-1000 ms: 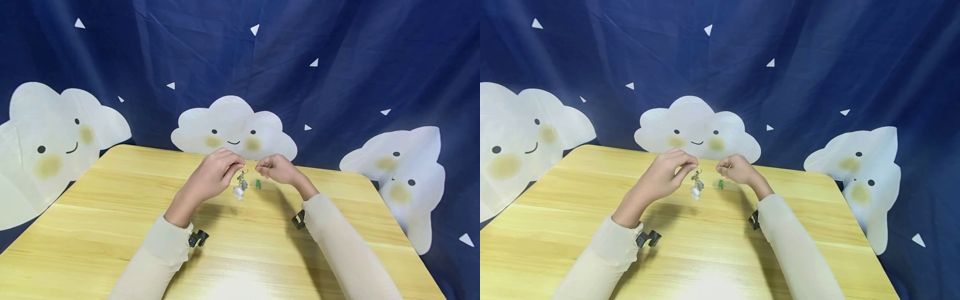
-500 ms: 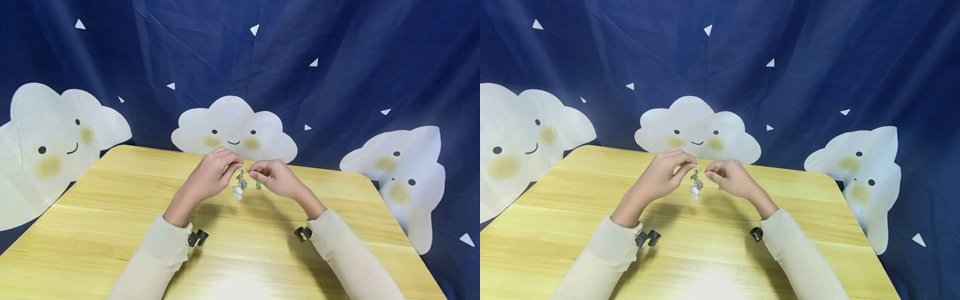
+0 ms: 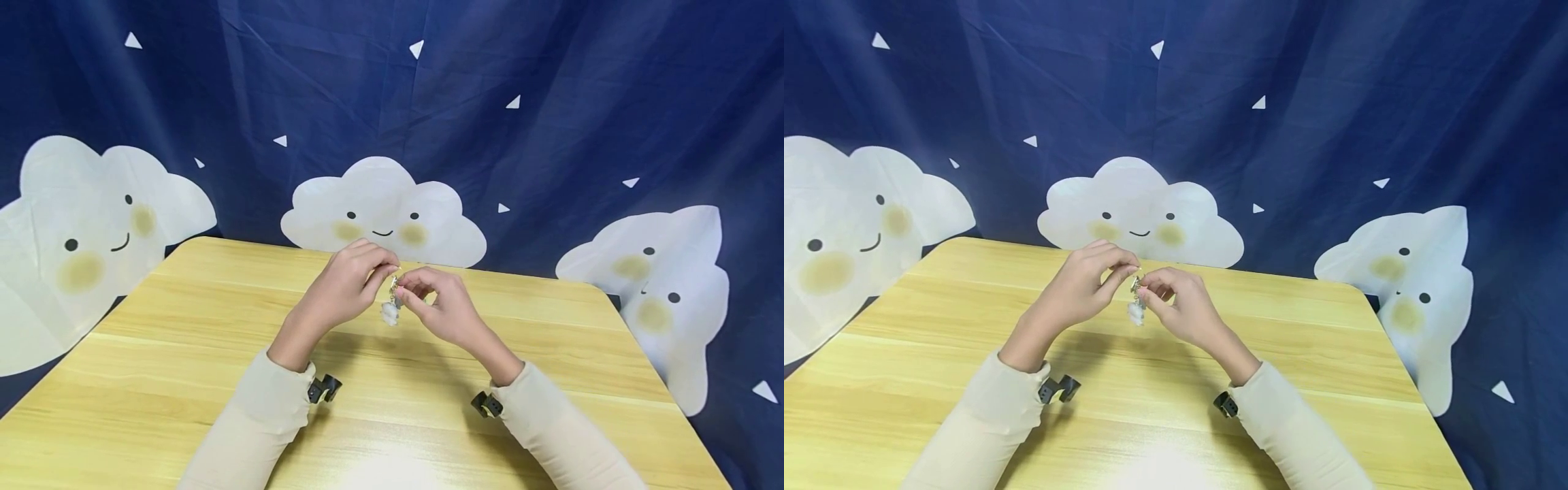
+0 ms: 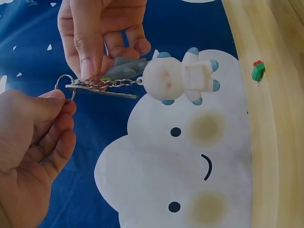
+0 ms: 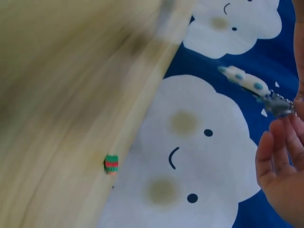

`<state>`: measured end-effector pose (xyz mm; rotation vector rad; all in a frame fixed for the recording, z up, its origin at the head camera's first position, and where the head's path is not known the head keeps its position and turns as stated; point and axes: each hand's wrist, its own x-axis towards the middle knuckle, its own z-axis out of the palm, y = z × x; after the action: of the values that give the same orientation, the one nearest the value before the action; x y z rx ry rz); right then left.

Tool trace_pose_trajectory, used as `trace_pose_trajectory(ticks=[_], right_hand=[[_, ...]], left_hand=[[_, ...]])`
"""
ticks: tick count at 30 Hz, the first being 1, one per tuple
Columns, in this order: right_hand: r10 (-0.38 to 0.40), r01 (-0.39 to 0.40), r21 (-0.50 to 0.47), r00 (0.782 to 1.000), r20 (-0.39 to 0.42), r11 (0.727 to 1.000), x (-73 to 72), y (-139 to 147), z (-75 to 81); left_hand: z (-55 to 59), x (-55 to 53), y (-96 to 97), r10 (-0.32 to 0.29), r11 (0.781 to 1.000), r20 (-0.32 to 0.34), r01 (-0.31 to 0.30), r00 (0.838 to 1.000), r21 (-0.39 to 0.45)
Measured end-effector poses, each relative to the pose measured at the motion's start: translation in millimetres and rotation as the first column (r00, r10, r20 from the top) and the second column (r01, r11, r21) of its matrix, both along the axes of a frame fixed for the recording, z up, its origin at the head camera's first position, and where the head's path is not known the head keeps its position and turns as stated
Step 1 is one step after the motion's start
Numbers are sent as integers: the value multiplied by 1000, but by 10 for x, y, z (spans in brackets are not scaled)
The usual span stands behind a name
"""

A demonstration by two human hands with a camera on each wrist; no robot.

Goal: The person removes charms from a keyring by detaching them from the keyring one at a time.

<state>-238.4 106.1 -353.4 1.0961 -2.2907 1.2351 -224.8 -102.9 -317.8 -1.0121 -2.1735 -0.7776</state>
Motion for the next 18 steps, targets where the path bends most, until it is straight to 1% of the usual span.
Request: trace_pose_trajectory(ticks=[6, 18], right_hand=[[-16, 13, -60, 998, -58, 998, 23, -55, -60], [-51, 35, -103, 986, -158, 994, 6, -98, -62]], left_hand=[[7, 10, 4, 0, 1000, 2, 0, 1000, 2], [7, 6, 1, -1, 1000, -24, 1, 1000, -11]])
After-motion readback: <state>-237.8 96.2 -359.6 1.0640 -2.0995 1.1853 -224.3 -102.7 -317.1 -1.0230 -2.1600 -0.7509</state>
